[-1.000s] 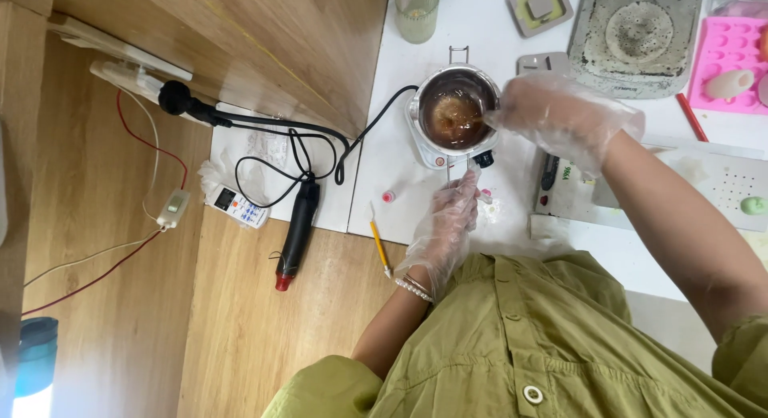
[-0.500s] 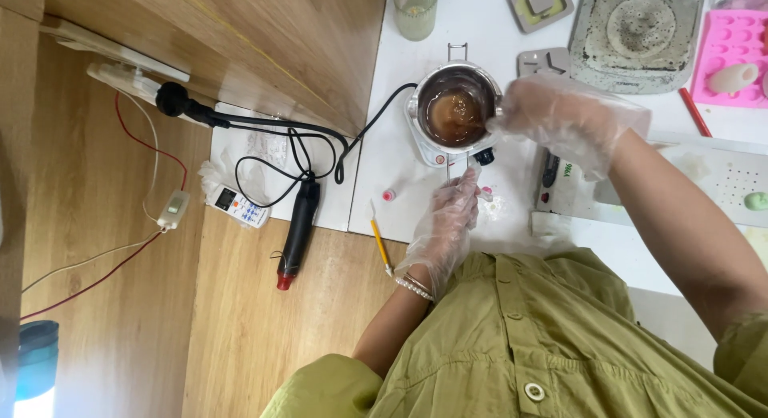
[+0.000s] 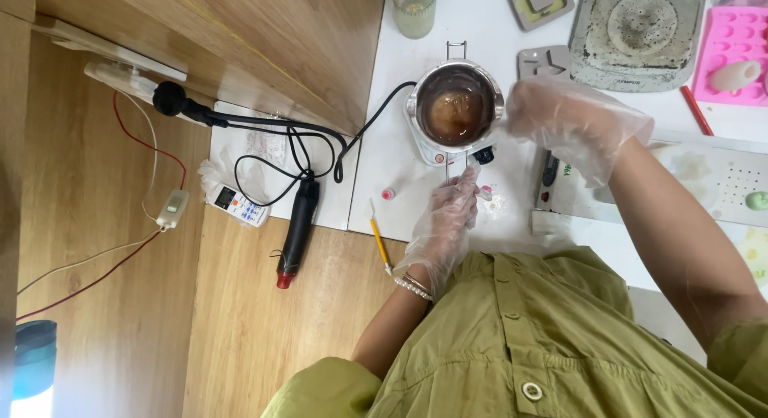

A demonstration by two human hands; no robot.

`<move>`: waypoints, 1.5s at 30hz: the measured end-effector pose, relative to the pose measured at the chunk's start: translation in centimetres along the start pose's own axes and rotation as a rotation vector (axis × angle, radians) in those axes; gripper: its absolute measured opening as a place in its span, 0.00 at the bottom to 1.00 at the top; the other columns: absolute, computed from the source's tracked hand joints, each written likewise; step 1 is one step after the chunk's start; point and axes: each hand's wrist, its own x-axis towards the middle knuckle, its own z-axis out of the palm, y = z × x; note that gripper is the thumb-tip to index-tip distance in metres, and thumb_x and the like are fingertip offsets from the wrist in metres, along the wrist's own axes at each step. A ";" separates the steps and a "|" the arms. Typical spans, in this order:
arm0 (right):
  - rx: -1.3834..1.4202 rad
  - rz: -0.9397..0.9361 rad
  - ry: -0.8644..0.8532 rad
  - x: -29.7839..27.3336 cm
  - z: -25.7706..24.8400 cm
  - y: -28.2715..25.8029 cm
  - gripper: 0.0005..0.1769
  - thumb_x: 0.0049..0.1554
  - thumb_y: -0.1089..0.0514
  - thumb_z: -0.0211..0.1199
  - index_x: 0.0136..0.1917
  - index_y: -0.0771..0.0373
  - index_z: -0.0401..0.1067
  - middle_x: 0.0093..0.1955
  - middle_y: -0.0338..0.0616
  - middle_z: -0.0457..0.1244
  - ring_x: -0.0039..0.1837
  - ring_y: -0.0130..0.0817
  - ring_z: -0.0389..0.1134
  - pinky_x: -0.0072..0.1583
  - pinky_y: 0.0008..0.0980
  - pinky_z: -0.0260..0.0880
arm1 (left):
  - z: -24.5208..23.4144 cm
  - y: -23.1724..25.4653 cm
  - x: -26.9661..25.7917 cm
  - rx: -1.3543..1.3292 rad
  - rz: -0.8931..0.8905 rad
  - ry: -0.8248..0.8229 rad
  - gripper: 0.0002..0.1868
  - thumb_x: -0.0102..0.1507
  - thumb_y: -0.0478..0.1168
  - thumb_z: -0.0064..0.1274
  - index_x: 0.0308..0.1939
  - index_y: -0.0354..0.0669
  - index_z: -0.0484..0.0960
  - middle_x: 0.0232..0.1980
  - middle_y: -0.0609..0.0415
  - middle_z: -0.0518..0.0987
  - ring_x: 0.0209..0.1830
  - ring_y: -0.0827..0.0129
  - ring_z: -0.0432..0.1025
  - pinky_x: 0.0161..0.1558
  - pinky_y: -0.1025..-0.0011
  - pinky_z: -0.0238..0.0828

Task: Preparing and coloring melted wax for candle making.

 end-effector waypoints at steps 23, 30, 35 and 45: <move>0.084 -0.531 0.465 -2.6 2.9 0.4 0.23 0.65 0.46 0.54 0.35 0.63 0.70 0.33 0.41 0.61 0.37 0.31 0.63 0.47 0.34 0.70 | -0.1 -0.7 0.8 -0.068 -0.012 -0.052 0.21 0.64 0.55 0.61 0.36 0.42 0.75 0.24 0.67 0.65 0.19 0.83 0.57 0.22 0.81 0.51; -0.085 -0.026 0.069 -4.2 -0.9 -5.7 0.34 0.71 0.42 0.45 0.34 0.68 0.72 0.30 0.50 0.56 0.32 0.36 0.57 0.43 0.40 0.70 | -0.4 -1.4 1.4 -0.044 -0.064 -0.033 0.22 0.61 0.57 0.61 0.39 0.42 0.78 0.27 0.65 0.68 0.22 0.81 0.61 0.23 0.80 0.56; 0.038 0.145 -0.135 -4.8 -1.5 -7.4 0.31 0.70 0.40 0.45 0.37 0.64 0.73 0.29 0.44 0.54 0.31 0.32 0.57 0.41 0.39 0.70 | -1.2 -2.4 2.4 -0.054 -0.068 -0.025 0.22 0.62 0.55 0.63 0.40 0.39 0.79 0.28 0.65 0.70 0.23 0.83 0.63 0.25 0.82 0.59; 0.174 0.190 -0.106 -4.5 -0.8 -6.6 0.28 0.67 0.43 0.51 0.35 0.66 0.71 0.28 0.42 0.54 0.32 0.33 0.55 0.41 0.41 0.68 | -1.2 -2.7 2.4 -0.114 -0.094 -0.053 0.19 0.64 0.52 0.63 0.42 0.39 0.78 0.27 0.67 0.67 0.21 0.83 0.60 0.23 0.81 0.56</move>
